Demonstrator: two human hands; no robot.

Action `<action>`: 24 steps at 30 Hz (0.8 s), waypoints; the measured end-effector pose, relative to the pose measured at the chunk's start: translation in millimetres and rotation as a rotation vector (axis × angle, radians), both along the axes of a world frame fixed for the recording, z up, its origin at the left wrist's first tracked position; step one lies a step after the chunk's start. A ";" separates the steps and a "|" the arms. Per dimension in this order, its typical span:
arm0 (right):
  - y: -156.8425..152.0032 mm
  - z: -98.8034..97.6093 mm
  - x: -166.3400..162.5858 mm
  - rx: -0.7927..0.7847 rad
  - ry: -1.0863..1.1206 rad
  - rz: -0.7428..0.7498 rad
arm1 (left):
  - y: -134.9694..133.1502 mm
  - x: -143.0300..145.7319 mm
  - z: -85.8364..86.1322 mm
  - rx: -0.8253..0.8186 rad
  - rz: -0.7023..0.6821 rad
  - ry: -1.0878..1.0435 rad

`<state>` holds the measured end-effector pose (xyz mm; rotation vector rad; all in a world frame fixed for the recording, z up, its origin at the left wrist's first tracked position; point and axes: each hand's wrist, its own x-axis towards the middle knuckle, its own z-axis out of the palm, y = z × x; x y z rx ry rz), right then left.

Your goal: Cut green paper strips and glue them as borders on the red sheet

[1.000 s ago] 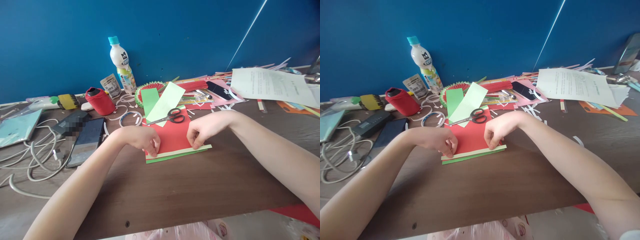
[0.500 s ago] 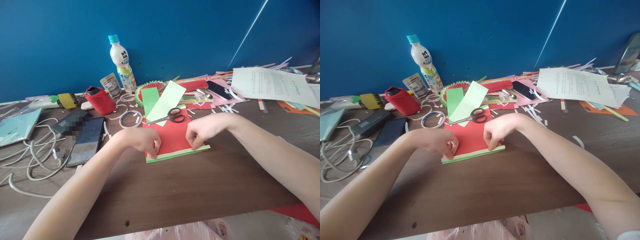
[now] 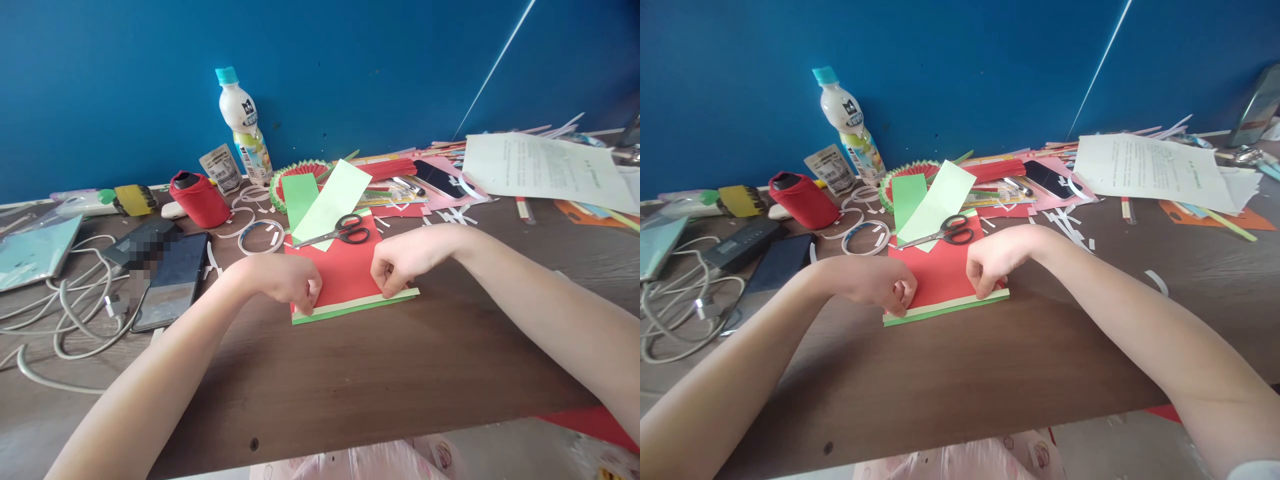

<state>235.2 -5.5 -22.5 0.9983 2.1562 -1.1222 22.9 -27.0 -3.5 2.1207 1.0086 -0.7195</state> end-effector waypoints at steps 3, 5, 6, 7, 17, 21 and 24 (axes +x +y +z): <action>-0.6 0.8 -0.5 -0.005 0.003 -0.004 | -0.3 0.6 0.5 0.005 0.009 0.016; -0.5 0.7 -0.4 -0.007 0.002 -0.002 | -0.4 0.8 0.8 0.001 0.014 0.021; -0.3 0.5 -0.2 -0.006 0.001 0.001 | -0.4 0.8 0.9 -0.001 0.015 0.021; 0.0 0.2 0.0 -0.005 0.001 0.003 | -0.5 0.9 1.0 0.000 0.015 0.021; 0.6 -1.2 1.1 0.007 0.000 0.014 | -0.1 -0.2 -0.6 0.001 0.012 0.007; 0.4 -0.9 0.7 0.001 0.007 0.011 | -0.6 0.2 -0.7 -0.005 0.018 0.006; 0.4 -0.4 0.3 0.002 -0.001 0.006 | -1.4 0.8 -0.4 0.006 0.019 0.015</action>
